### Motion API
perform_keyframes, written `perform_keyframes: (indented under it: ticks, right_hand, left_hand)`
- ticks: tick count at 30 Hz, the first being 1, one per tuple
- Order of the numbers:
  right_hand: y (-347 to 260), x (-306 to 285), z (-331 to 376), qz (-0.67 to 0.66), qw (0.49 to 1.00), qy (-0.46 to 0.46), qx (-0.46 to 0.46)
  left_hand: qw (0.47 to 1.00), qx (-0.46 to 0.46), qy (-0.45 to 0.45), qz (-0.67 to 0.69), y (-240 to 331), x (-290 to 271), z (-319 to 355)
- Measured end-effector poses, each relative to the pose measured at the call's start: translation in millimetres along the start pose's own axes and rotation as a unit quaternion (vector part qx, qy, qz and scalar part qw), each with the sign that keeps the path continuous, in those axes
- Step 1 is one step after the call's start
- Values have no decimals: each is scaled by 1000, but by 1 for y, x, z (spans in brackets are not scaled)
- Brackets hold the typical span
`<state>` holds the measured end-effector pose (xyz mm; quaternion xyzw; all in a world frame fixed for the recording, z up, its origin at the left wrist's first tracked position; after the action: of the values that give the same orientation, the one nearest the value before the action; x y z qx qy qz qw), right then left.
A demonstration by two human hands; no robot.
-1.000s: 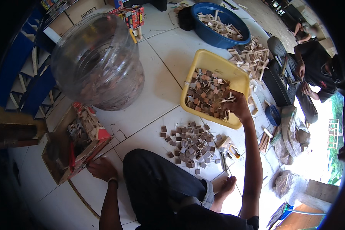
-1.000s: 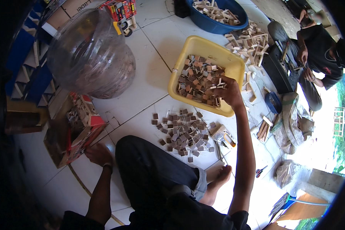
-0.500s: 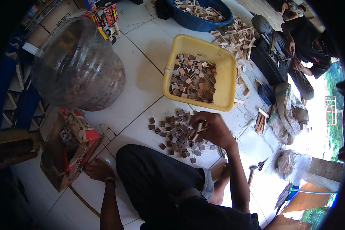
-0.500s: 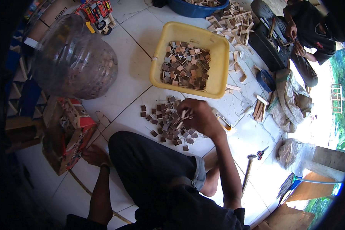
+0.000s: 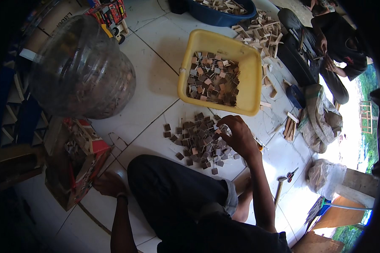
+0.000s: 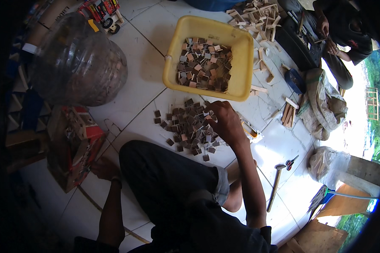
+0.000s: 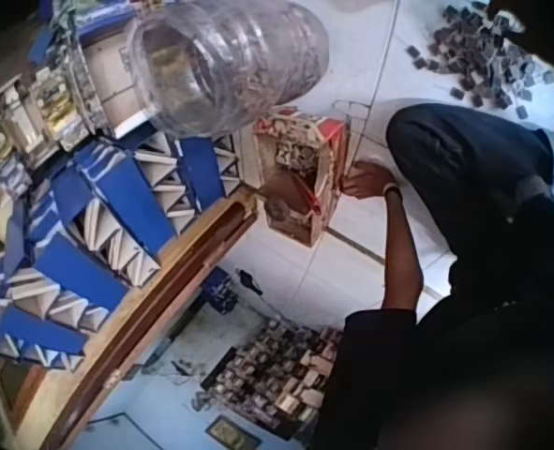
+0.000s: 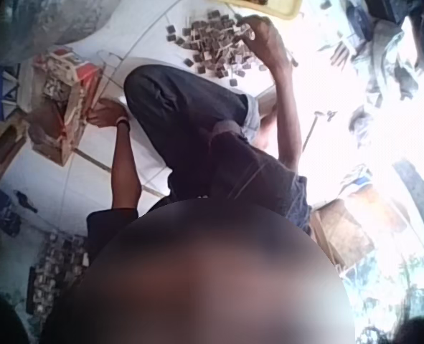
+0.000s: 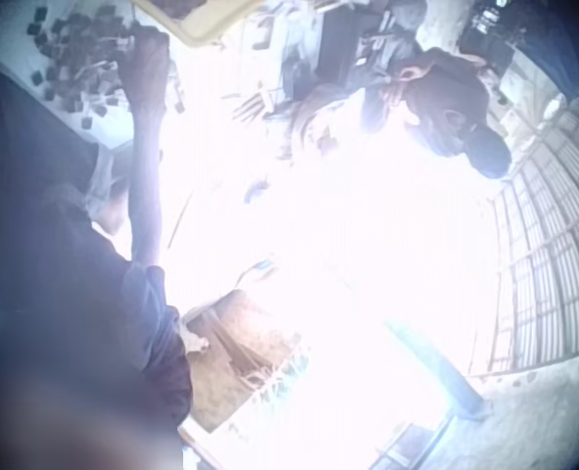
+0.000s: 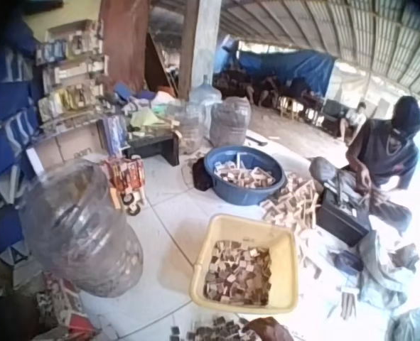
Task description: The person sits on the floor and repeatedly picks up small wooden blocks from a yellow bin, then places them onto a growing pile on the floor. The person handles the blocks one at a time with their right hand while remaining seated.
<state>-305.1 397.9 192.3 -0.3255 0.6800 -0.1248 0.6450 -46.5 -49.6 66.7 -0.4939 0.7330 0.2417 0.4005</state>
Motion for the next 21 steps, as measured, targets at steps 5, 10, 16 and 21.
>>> perform_keyframes:
  ticks: [5, 10, 16, 21]
  right_hand:
    - [11, 12, 12, 44, 999, -12, 3]
    - [16, 24, 14, 71, 997, -30, -24]
    - [9, 9, 3, 65, 998, -13, 0]
    - [-12, 11, 7, -23, 996, -83, -7]
  left_hand:
    - [1000, -4, -13, -16, 0, 2, 0]
    - [999, -11, -16, -28, -1, 4, 1]
    - [999, -11, -23, -32, -3, 7, 2]
    - [999, -14, -27, -24, -3, 8, 1]
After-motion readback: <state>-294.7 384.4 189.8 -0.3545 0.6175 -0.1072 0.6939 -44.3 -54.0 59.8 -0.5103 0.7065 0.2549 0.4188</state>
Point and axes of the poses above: each hand's wrist, its own z-axis away from the middle knuckle, its own x-axis out of the palm, y = z × x, the point moved 3 cm from there along -z, towards the middle knuckle, and after that the axes turned 15 degrees about y, right-handed, at the moved point
